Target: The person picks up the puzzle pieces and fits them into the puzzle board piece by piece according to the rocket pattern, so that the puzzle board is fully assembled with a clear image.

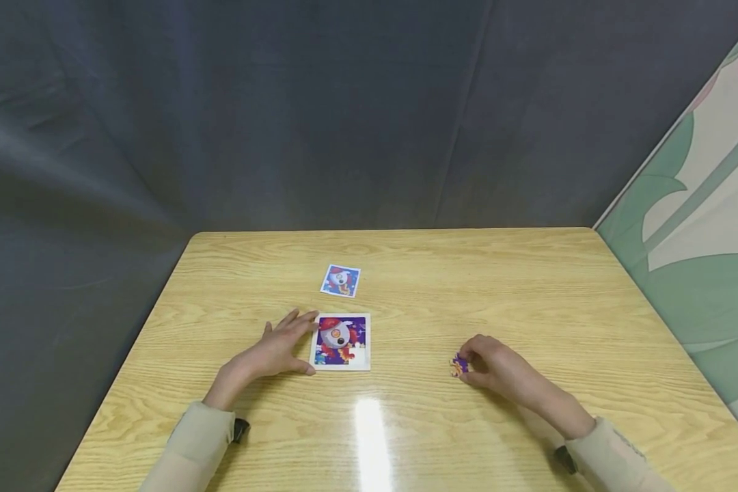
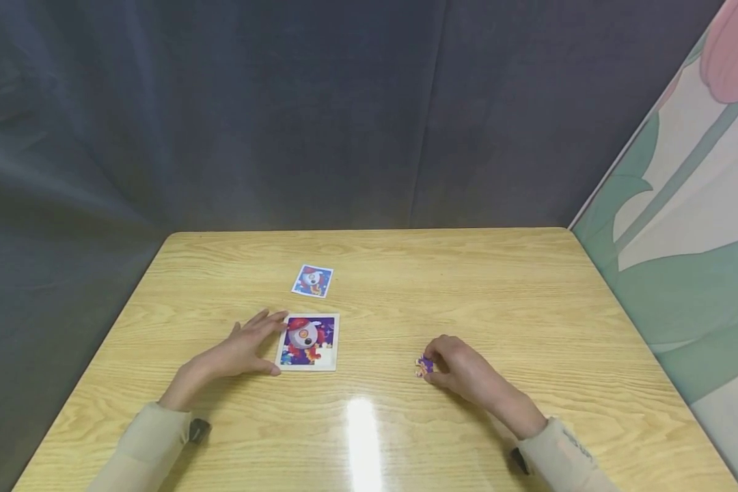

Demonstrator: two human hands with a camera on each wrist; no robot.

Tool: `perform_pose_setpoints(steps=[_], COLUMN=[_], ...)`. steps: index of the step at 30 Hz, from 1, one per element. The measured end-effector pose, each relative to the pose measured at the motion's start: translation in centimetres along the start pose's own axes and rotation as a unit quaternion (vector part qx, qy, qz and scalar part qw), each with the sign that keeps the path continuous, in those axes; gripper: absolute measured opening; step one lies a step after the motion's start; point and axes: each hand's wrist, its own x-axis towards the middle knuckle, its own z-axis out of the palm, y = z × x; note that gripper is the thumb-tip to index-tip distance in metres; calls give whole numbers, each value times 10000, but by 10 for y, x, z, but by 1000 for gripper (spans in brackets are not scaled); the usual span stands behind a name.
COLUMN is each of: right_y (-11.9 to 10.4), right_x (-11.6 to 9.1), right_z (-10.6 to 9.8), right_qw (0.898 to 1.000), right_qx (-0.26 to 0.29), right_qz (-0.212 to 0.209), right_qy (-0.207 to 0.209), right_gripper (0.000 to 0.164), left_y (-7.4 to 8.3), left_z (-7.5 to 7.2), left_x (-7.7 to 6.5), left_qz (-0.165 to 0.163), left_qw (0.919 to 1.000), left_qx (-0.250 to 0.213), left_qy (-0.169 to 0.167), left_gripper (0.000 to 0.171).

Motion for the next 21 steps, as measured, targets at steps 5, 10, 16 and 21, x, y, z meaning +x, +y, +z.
perform_pose_setpoints(steps=[5, 10, 16, 21], right_y=[2, 2, -8, -23], right_x=[2, 4, 15, 37], right_z=[0, 2, 7, 15], right_qw=[9961, 9897, 9853, 9823], right_qx=[-423, -653, -702, -721], right_qz=[-768, -1233, -1447, -1563], right_qy=[138, 336, 571, 735], right_gripper=[34, 33, 32, 34], left_y=[0, 0, -1, -2], left_z=[1, 1, 1, 1], left_x=[0, 0, 0, 0], left_qz=[37, 71, 58, 49], left_qw=[10000, 10000, 10000, 10000], left_qx=[24, 10, 40, 13], left_qy=[27, 65, 53, 52], left_gripper=[80, 80, 80, 80])
